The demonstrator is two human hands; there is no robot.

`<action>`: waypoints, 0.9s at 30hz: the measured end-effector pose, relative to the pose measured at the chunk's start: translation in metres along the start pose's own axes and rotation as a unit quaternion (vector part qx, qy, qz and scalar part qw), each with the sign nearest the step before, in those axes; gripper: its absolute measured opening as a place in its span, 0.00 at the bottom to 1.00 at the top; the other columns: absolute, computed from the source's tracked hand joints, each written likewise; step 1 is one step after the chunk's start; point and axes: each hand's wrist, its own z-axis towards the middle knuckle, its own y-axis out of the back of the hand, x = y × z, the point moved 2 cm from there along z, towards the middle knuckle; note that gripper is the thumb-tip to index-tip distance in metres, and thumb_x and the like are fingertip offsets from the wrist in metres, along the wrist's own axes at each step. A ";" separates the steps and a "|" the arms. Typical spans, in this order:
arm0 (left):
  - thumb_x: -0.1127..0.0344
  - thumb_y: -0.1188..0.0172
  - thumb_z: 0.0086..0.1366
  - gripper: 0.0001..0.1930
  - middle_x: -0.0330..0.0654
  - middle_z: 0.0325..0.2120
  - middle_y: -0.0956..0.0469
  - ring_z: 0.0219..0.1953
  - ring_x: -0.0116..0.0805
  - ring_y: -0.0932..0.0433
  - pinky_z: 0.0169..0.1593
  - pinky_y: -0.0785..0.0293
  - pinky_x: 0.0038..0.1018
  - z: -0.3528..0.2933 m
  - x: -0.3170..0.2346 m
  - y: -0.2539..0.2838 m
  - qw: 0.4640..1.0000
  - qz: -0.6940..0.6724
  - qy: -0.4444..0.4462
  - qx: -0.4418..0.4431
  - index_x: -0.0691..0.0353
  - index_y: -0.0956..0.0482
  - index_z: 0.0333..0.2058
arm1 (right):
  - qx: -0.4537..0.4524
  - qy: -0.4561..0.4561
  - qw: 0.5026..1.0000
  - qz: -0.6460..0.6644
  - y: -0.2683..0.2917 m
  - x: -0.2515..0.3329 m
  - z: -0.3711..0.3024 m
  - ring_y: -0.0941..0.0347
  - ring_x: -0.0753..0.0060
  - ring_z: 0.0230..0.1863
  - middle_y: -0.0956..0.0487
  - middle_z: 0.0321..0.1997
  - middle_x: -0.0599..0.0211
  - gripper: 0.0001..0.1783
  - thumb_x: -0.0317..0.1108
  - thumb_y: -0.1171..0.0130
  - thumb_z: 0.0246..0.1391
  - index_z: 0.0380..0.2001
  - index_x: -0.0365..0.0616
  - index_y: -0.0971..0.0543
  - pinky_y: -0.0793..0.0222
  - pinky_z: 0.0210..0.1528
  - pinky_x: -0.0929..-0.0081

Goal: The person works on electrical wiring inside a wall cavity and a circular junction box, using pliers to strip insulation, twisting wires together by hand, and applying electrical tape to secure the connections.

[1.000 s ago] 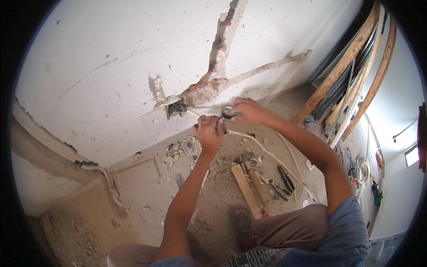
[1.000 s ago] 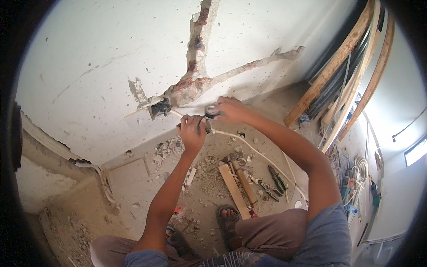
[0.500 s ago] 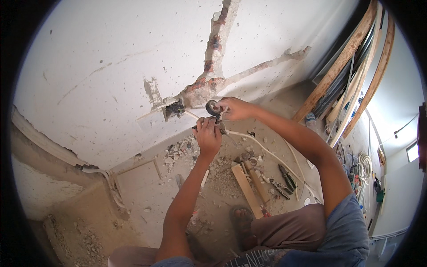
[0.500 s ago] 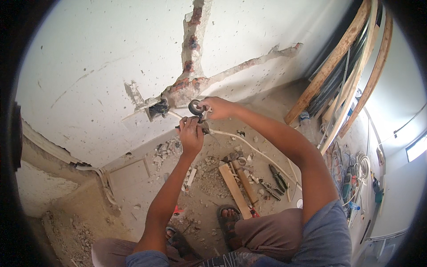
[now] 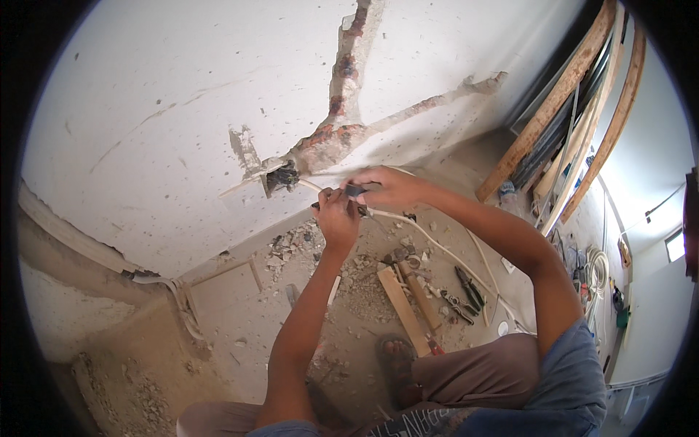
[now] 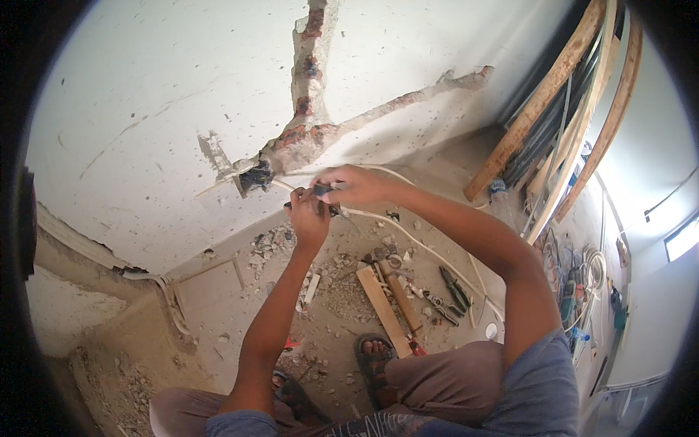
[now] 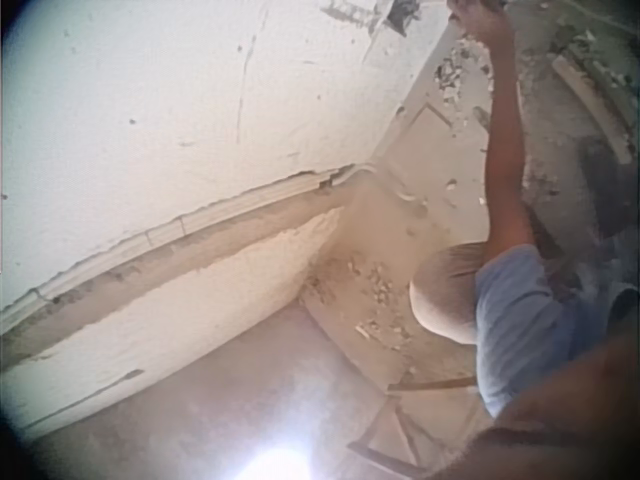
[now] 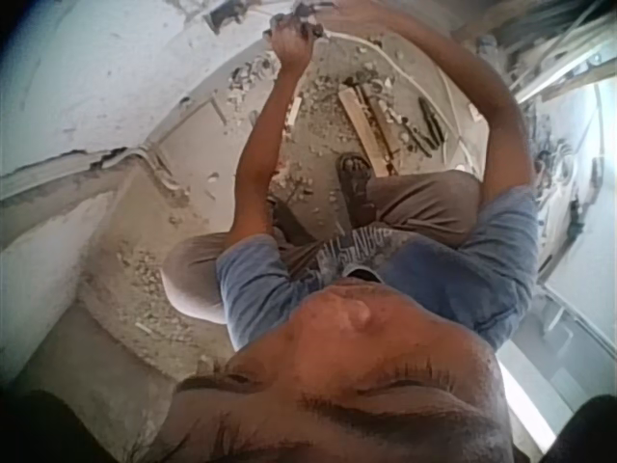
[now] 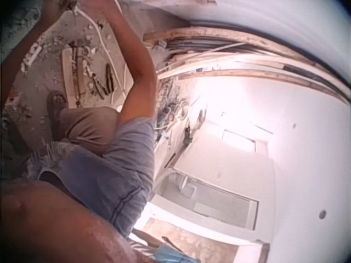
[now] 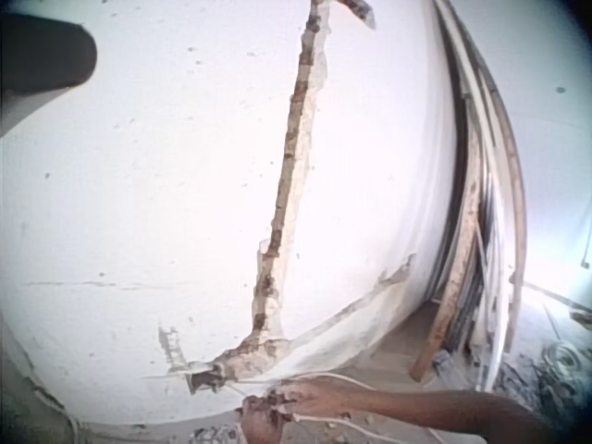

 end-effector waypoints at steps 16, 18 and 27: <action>0.61 0.39 0.65 0.11 0.45 0.37 0.18 0.49 0.46 0.28 0.51 0.40 0.48 0.002 -0.007 -0.005 0.995 -0.080 0.030 -0.051 0.58 0.15 0.42 | -0.084 0.123 0.961 -0.235 0.010 -0.035 -0.036 0.24 0.50 0.46 0.22 0.47 0.48 0.21 0.44 0.33 0.55 0.23 0.37 0.25 0.28 0.46 0.58; 0.60 0.38 0.64 0.12 0.45 0.36 0.18 0.48 0.45 0.28 0.52 0.41 0.47 -0.001 -0.002 -0.007 0.994 -0.089 0.036 -0.054 0.57 0.15 0.43 | -0.076 0.038 0.979 -0.187 0.003 -0.036 -0.027 0.24 0.51 0.41 0.21 0.43 0.49 0.21 0.44 0.33 0.54 0.23 0.37 0.27 0.28 0.43 0.60; 0.55 0.38 0.67 0.11 0.40 0.36 0.19 0.48 0.43 0.30 0.54 0.42 0.45 0.000 -0.009 -0.010 0.990 -0.107 0.025 -0.089 0.54 0.15 0.40 | -0.215 0.036 0.968 -0.121 -0.018 -0.052 -0.017 0.25 0.57 0.32 0.23 0.32 0.55 0.15 0.40 0.36 0.55 0.38 0.39 0.22 0.30 0.37 0.61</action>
